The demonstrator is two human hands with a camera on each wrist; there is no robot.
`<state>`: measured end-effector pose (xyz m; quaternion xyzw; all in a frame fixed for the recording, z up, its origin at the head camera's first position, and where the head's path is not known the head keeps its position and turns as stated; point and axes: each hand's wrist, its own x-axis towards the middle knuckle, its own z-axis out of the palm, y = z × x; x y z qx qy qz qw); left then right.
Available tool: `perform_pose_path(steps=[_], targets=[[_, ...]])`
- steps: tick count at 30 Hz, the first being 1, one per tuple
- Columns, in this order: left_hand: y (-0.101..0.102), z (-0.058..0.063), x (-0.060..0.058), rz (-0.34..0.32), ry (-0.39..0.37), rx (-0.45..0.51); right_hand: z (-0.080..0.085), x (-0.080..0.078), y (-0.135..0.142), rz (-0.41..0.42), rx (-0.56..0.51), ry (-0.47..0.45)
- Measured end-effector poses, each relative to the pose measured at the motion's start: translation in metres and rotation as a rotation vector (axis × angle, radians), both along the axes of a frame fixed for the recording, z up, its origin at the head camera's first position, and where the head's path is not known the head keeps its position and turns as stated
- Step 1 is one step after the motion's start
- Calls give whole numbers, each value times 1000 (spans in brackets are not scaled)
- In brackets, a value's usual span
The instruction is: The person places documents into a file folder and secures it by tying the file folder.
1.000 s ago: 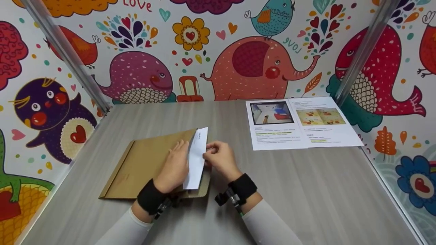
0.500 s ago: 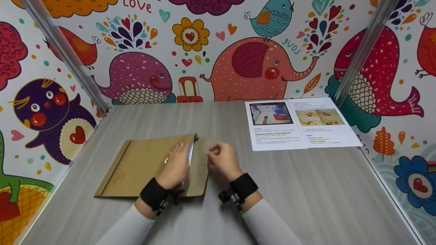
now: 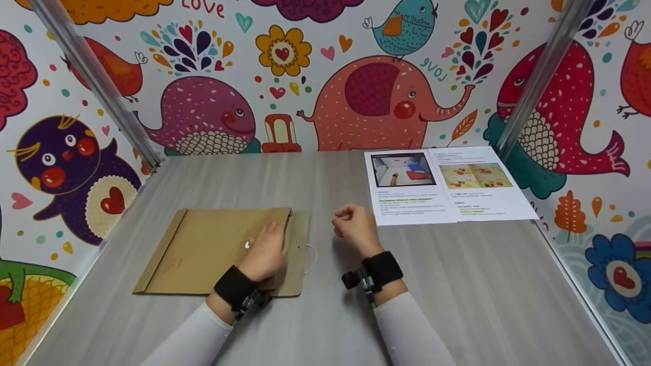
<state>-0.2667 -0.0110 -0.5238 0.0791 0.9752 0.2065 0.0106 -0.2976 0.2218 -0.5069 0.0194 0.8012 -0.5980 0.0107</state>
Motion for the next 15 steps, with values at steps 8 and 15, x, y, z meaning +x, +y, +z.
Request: perform_pose_path(steps=[8,15], targets=[[7,-2,0,15,9,47,-5,-11,51,-61,271,13],[12,-1,0,-33,38,97,-12,-14,96,-243,510,11]])
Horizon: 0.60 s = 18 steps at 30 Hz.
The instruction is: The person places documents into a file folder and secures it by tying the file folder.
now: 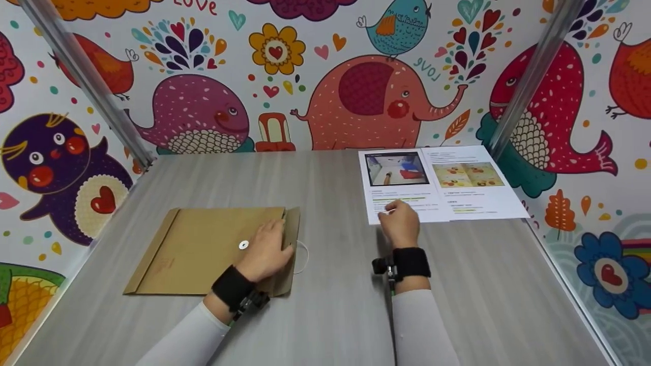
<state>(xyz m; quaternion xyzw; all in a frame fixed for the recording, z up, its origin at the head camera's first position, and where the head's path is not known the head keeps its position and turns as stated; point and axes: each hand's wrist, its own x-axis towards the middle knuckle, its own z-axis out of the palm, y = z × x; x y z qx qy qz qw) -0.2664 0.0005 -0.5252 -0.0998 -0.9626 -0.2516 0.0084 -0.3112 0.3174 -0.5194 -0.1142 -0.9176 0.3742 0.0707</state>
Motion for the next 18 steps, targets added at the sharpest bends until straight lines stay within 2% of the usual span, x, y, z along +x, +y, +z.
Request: perform_pose_path(steps=[3,5,10,13,16,18], targets=[[3,3,0,-41,-13,78,-4,0,13,-57,41,-23],[7,7,1,-59,-26,117,-6,0,19,-67,84,-32],[26,15,-1,-77,-31,135,-11,1,25,25,244,-123],[43,16,-5,-98,-63,150,-11,2,20,80,331,-174],[62,15,-9,-110,-108,142,-8,4,10,94,357,-190],[75,13,-12,-105,-131,127,-6,6,5,75,334,-193]])
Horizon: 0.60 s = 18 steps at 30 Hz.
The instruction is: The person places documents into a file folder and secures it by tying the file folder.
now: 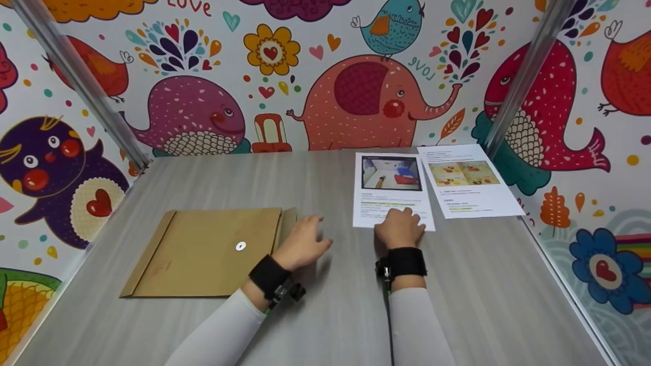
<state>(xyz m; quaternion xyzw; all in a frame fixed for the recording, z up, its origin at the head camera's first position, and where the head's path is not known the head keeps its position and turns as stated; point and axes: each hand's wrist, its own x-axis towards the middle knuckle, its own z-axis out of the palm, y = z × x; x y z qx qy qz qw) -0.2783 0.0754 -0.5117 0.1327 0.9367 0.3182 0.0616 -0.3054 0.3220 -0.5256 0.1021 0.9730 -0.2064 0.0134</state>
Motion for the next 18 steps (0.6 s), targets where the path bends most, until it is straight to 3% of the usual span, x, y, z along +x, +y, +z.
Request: perform_pose_path(steps=[3,6,10,13,18], targets=[[18,-1,-5,18,-11,-16,1,0,0,-72,-36,28],[34,-2,-9,45,-5,0,-2,0,9,-197,-83,50],[50,-6,-14,69,11,56,-7,1,28,-345,-148,-8],[54,-11,-17,63,9,119,-8,3,37,-347,-178,-70],[54,-23,-25,54,4,232,0,4,35,-240,-156,-130]])
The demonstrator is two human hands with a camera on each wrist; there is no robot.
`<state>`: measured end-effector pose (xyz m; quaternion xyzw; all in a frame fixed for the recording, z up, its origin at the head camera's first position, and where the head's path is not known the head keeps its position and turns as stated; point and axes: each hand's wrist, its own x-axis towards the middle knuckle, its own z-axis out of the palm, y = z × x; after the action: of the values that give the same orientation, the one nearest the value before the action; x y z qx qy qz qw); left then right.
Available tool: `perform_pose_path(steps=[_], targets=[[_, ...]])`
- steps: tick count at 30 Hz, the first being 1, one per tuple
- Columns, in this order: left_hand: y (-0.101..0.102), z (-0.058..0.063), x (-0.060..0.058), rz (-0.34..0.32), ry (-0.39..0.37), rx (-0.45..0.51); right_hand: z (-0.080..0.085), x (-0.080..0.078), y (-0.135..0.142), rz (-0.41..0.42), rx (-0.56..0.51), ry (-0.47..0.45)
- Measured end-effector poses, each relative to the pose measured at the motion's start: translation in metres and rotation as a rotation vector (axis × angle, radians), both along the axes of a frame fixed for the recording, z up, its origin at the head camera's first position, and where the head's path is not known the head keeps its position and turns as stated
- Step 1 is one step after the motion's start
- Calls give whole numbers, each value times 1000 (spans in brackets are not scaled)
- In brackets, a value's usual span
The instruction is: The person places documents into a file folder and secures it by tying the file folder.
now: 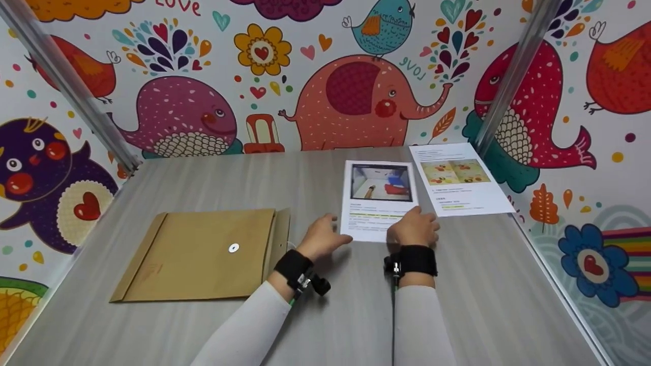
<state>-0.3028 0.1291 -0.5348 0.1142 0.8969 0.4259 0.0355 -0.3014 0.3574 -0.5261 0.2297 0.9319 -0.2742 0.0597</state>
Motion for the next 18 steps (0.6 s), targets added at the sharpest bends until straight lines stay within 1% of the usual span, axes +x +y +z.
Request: perform_pose_path(steps=[1,2,3,4,5,7,8,9,10,11,13,14,15,16,18], targets=[[2,-8,-4,8,13,-1,1,0,-2,25,6,-6],[1,-10,-6,11,12,7,2,0,-5,48,14,-9],[4,-18,-10,21,33,-2,2,-1,-7,78,24,-4],[4,-21,-12,27,33,-3,3,-1,-10,96,27,0],[4,-20,-12,28,14,1,4,-1,-13,107,26,8],[7,-28,-17,50,17,-5,5,-1,-17,116,20,26],[6,-26,-17,52,5,-5,5,-1,-18,116,12,34],[8,-31,-20,64,9,-12,6,-2,-19,112,0,40],[8,-28,-19,70,-14,-3,6,-1,-20,99,-21,43],[9,-32,-21,85,-17,-1,7,-2,-20,92,-44,49],[9,-32,-21,103,-35,6,7,-2,-20,82,-114,40],[9,-29,-20,108,-55,11,8,-2,-21,75,-152,33],[9,-30,-20,119,-61,24,8,-3,-21,68,-189,23],[8,-28,-19,126,-72,36,8,-3,-21,59,-227,16],[5,-19,-14,129,-103,57,9,-4,-21,34,-328,-1]])
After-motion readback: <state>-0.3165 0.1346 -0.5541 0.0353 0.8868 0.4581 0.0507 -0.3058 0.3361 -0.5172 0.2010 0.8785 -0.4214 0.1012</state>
